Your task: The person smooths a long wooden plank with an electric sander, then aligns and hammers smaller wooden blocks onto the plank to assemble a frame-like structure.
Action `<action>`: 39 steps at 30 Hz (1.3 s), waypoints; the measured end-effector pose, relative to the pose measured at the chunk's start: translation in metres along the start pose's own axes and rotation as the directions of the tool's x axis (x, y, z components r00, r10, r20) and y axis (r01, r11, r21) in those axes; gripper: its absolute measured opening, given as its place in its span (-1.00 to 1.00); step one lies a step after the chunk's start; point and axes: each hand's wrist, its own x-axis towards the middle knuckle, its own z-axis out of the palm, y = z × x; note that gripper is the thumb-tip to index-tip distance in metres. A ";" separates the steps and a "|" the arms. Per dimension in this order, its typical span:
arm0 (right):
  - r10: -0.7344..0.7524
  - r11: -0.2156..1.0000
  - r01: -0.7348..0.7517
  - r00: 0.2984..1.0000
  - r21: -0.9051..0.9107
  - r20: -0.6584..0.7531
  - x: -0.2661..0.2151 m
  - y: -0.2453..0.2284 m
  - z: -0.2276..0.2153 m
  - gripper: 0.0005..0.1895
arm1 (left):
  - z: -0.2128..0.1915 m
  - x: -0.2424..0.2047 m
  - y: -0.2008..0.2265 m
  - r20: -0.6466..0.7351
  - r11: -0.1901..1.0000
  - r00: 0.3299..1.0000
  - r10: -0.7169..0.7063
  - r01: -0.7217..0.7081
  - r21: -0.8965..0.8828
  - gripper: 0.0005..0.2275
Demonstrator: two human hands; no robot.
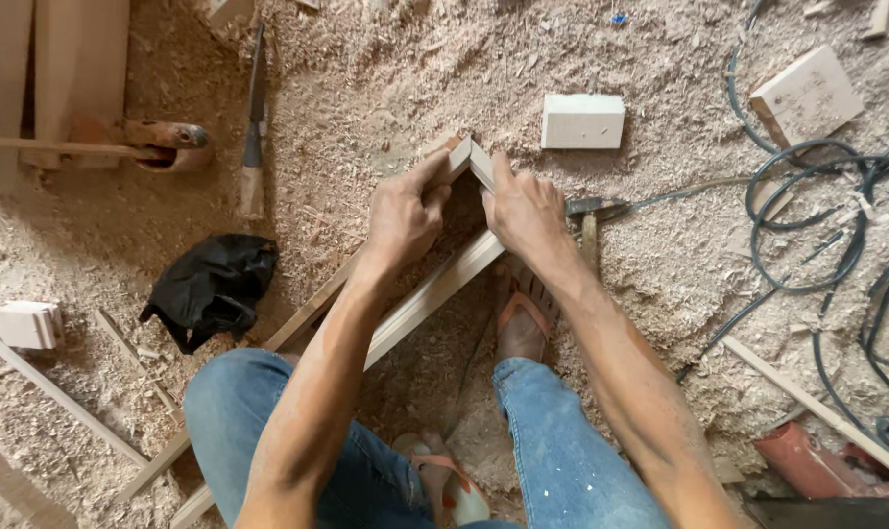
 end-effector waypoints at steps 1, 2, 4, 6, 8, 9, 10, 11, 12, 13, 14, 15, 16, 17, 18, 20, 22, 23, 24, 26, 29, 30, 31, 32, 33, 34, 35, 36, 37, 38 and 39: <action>-0.002 1.000 0.003 1.000 -0.028 0.019 0.003 0.001 -0.002 -0.78 | -0.003 0.003 0.003 0.006 1.000 1.000 0.017 -0.017 -0.022 -0.59; -0.006 0.999 0.008 0.999 -0.054 0.047 0.000 -0.001 -0.004 -0.76 | -0.007 0.000 0.005 0.014 0.999 1.000 0.025 -0.024 -0.044 -0.60; -0.002 0.996 0.008 0.998 -0.089 0.066 0.001 -0.004 -0.012 -0.68 | -0.021 -0.003 0.014 0.055 0.996 0.995 0.086 -0.084 -0.029 -0.65; 0.000 0.995 0.007 0.997 -0.103 0.075 -0.003 -0.014 -0.021 -0.56 | -0.045 -0.017 0.021 0.131 0.986 0.979 0.154 -0.161 0.042 -0.71; 0.064 0.998 -0.063 0.998 -0.020 0.026 -0.016 -0.023 -0.028 -0.51 | -0.080 -0.044 0.016 0.185 0.920 0.978 -0.098 0.019 0.391 -0.72; 0.098 0.995 -0.098 0.995 0.023 0.007 -0.024 -0.027 -0.031 -0.48 | -0.100 -0.062 0.010 0.183 0.830 0.955 -0.233 0.097 0.549 -0.70; 0.162 0.982 -0.163 0.987 0.092 0.024 -0.029 -0.030 -0.036 -0.49 | -0.124 -0.085 0.001 0.087 0.837 0.933 -0.350 0.269 0.477 -0.71; 0.224 0.961 -0.229 0.973 0.158 0.047 -0.032 -0.032 -0.039 -0.49 | -0.152 -0.108 -0.012 0.001 0.817 0.884 -0.467 0.431 0.384 -0.70; 0.301 0.925 -0.311 0.950 0.218 0.080 -0.039 -0.032 -0.040 -0.49 | -0.175 -0.123 -0.029 -0.103 0.740 0.871 -0.481 0.466 0.484 -0.72; 0.257 0.934 -0.260 0.965 0.246 0.045 -0.042 -0.030 -0.040 -0.49 | -0.194 -0.138 -0.049 -0.065 0.581 0.719 -0.692 0.608 0.542 -0.70; 0.230 0.937 -0.221 0.973 0.270 -0.002 -0.046 -0.027 -0.040 -0.49 | -0.205 -0.147 -0.072 -0.053 0.529 0.659 -0.750 0.646 0.550 -0.70; 0.203 0.940 -0.180 0.978 0.291 -0.050 -0.048 -0.022 -0.039 -0.49 | -0.210 -0.158 -0.095 -0.042 0.473 0.594 -0.803 0.680 0.560 -0.70; 0.168 0.913 -0.120 0.982 0.390 -0.091 -0.052 -0.014 -0.038 -0.51 | -0.208 -0.165 -0.120 -0.042 0.575 0.702 -0.711 0.615 0.539 -0.70; 0.136 0.875 -0.055 0.981 0.481 -0.137 -0.051 -0.007 -0.036 -0.52 | -0.203 -0.170 -0.145 -0.045 0.668 0.795 -0.605 0.538 0.515 -0.69; 0.110 0.826 0.017 0.975 0.563 -0.191 -0.049 0.001 -0.034 -0.53 | -0.196 -0.171 -0.170 -0.065 0.727 0.828 -0.557 0.523 0.445 -0.67; 0.264 0.620 -0.070 0.957 0.782 -0.123 -0.046 0.018 -0.030 -0.57 | -0.179 -0.171 -0.216 -0.113 0.825 0.875 -0.470 0.482 0.297 -0.61; 0.372 0.541 -0.143 0.925 0.829 -0.083 -0.052 0.034 -0.026 -0.60 | -0.166 -0.170 -0.256 -0.160 0.778 0.855 -0.494 0.516 0.357 -0.53; 0.413 0.587 -0.186 0.906 0.788 -0.093 -0.057 0.041 -0.026 -0.60 | -0.161 -0.169 -0.272 -0.188 0.752 0.844 -0.503 0.534 0.386 -0.48; 0.449 0.625 -0.228 0.887 0.746 -0.106 -0.064 0.047 -0.027 -0.61 | -0.156 -0.171 -0.284 -0.181 0.749 0.844 -0.505 0.532 0.395 -0.47; 0.440 0.708 -0.251 0.888 0.661 -0.135 -0.078 0.055 -0.028 -0.62 | -0.149 -0.170 -0.302 -0.170 0.743 0.847 -0.504 0.525 0.416 -0.44; 0.468 0.736 -0.293 0.872 0.610 -0.145 -0.097 0.057 -0.023 -0.64 | -0.146 -0.168 -0.318 -0.144 0.768 0.908 -0.393 0.410 0.492 -0.55; 0.480 0.734 -0.307 0.866 0.606 -0.143 -0.102 0.058 -0.021 -0.65 | -0.144 -0.170 -0.321 -0.149 0.786 0.909 -0.390 0.413 0.460 -0.59; 0.516 0.734 -0.352 0.845 0.581 -0.140 -0.108 0.058 -0.019 -0.66 | -0.144 -0.172 -0.324 -0.157 0.791 0.909 -0.387 0.414 0.449 -0.60; 0.549 0.732 -0.394 0.825 0.556 -0.138 -0.112 0.059 -0.016 -0.67 | -0.142 -0.175 -0.326 -0.176 0.778 0.903 -0.391 0.427 0.461 -0.61; 0.580 0.727 -0.436 0.803 0.530 -0.136 -0.116 0.060 -0.014 -0.68 | -0.143 -0.177 -0.329 -0.193 0.765 0.898 -0.396 0.439 0.471 -0.62; 0.574 0.750 -0.430 0.800 0.503 -0.172 -0.119 0.062 -0.011 -0.69 | -0.143 -0.178 -0.331 -0.210 0.751 0.892 -0.400 0.450 0.482 -0.63; 0.567 0.771 -0.425 0.797 0.474 -0.208 -0.121 0.064 -0.009 -0.70 | -0.144 -0.179 -0.334 -0.226 0.741 0.887 -0.402 0.461 0.489 -0.64; 0.559 0.791 -0.422 0.794 0.443 -0.240 -0.126 0.067 -0.007 -0.71 | -0.142 -0.181 -0.336 -0.236 0.730 0.883 -0.405 0.468 0.499 -0.65; 0.567 0.787 -0.436 0.790 0.436 -0.233 -0.132 0.069 -0.003 -0.71 | -0.143 -0.184 -0.338 -0.240 0.723 0.882 -0.406 0.471 0.506 -0.65; 0.572 0.786 -0.444 0.786 0.430 -0.234 -0.133 0.072 -0.001 -0.70 | -0.143 -0.181 -0.340 -0.246 0.718 0.881 -0.404 0.472 0.512 -0.66; 0.576 0.786 -0.451 0.783 0.424 -0.235 -0.134 0.075 0.001 -0.70 | -0.143 -0.180 -0.341 -0.250 0.714 0.881 -0.403 0.473 0.516 -0.67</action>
